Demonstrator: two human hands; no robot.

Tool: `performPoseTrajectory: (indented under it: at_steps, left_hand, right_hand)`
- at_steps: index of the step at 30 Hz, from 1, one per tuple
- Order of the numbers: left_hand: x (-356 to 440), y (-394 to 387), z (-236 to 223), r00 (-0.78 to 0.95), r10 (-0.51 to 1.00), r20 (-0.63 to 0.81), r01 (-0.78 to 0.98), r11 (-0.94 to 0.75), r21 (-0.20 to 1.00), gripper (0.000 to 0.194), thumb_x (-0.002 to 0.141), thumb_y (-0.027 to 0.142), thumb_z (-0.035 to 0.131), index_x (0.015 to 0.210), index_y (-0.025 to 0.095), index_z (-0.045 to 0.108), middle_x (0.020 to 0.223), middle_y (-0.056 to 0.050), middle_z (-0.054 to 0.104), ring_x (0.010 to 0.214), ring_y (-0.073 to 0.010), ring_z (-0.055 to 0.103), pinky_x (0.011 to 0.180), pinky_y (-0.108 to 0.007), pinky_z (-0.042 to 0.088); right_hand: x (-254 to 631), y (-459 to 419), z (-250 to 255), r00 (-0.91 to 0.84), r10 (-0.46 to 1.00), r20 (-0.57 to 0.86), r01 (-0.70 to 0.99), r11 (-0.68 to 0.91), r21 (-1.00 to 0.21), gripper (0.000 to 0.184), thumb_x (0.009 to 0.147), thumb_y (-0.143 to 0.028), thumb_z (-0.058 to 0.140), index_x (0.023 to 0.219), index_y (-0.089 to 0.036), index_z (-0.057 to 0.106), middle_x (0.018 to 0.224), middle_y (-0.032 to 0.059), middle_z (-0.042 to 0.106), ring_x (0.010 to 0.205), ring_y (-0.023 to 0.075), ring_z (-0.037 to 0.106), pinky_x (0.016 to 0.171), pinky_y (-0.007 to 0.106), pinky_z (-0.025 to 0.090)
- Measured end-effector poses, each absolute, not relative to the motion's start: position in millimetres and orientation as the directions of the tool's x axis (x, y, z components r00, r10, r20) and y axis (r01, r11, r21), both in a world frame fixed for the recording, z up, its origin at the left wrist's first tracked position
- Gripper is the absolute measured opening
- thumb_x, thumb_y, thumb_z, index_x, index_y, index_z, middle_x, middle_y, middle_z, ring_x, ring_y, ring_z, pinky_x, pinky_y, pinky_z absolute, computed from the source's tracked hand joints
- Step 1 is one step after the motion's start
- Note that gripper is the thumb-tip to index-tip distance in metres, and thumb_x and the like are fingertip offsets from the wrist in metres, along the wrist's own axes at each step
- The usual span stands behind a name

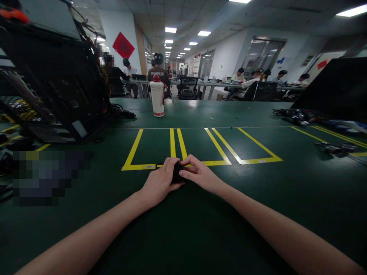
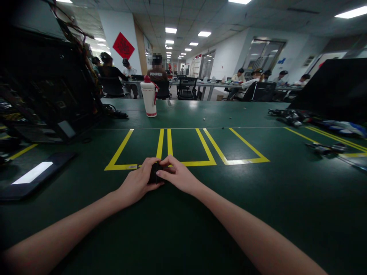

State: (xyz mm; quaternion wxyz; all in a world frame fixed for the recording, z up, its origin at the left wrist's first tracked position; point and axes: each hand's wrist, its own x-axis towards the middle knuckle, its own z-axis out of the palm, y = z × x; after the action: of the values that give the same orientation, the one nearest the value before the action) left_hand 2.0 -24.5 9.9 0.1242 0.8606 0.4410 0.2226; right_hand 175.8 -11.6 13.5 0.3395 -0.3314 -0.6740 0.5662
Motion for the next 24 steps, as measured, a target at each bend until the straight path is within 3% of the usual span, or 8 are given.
performPoseTrajectory:
  at_steps: [6, 11, 17, 24]
  left_hand:
    - [2.0, -22.8, 8.4, 0.504, 0.82, 0.27, 0.707, -0.572, 0.416, 0.053, 0.075, 0.032, 0.054, 0.117, 0.022, 0.022, 0.116, -0.008, 0.041, 0.093, -0.0225, 0.055, 0.069, -0.036, 0.051]
    - [1.6, -22.4, 6.5, 0.498, 0.823, 0.273, 0.718, -0.568, 0.403, 0.055, 0.074, 0.03, 0.055, 0.117, 0.022, 0.022, 0.114, -0.007, 0.042, 0.084, -0.0204, 0.057, 0.065, -0.035, 0.051]
    - [1.7, -23.6, 7.4, 0.511, 0.811, 0.284, 0.7, -0.584, 0.411, 0.053, 0.075, 0.034, 0.054, 0.117, 0.022, 0.022, 0.115, -0.007, 0.041, 0.092, -0.0221, 0.055, 0.069, -0.036, 0.051]
    - [2.5, -24.8, 9.4, 0.506, 0.82, 0.268, 0.71, -0.572, 0.411, 0.053, 0.075, 0.033, 0.054, 0.117, 0.022, 0.023, 0.116, -0.007, 0.04, 0.093, -0.0221, 0.055, 0.069, -0.035, 0.051]
  right_hand:
    - [176.9, -10.8, 16.8, -0.578, 0.816, 0.025, 0.105, 0.104, -0.989, 0.023, 0.077, -0.024, 0.053, 0.097, -0.019, 0.043, 0.099, 0.003, 0.051, 0.094, 0.0158, 0.053, 0.085, 0.038, 0.044]
    - [180.8, -10.7, 16.8, -0.634, 0.771, 0.059, 0.039, 0.108, -0.993, 0.03, 0.072, -0.019, 0.059, 0.096, -0.02, 0.042, 0.099, 0.0012, 0.051, 0.099, 0.0156, 0.052, 0.087, 0.037, 0.044]
    - [177.8, -9.1, 12.1, -0.566, 0.821, 0.078, 0.046, 0.126, -0.991, 0.02, 0.075, -0.026, 0.055, 0.091, -0.02, 0.045, 0.09, 0.0002, 0.053, 0.087, 0.014, 0.055, 0.078, 0.034, 0.046]
    - [176.2, -10.3, 14.1, -0.546, 0.835, 0.067, 0.079, 0.131, -0.988, 0.023, 0.076, -0.024, 0.054, 0.096, -0.019, 0.046, 0.098, 0.0024, 0.051, 0.095, 0.0151, 0.053, 0.086, 0.037, 0.043]
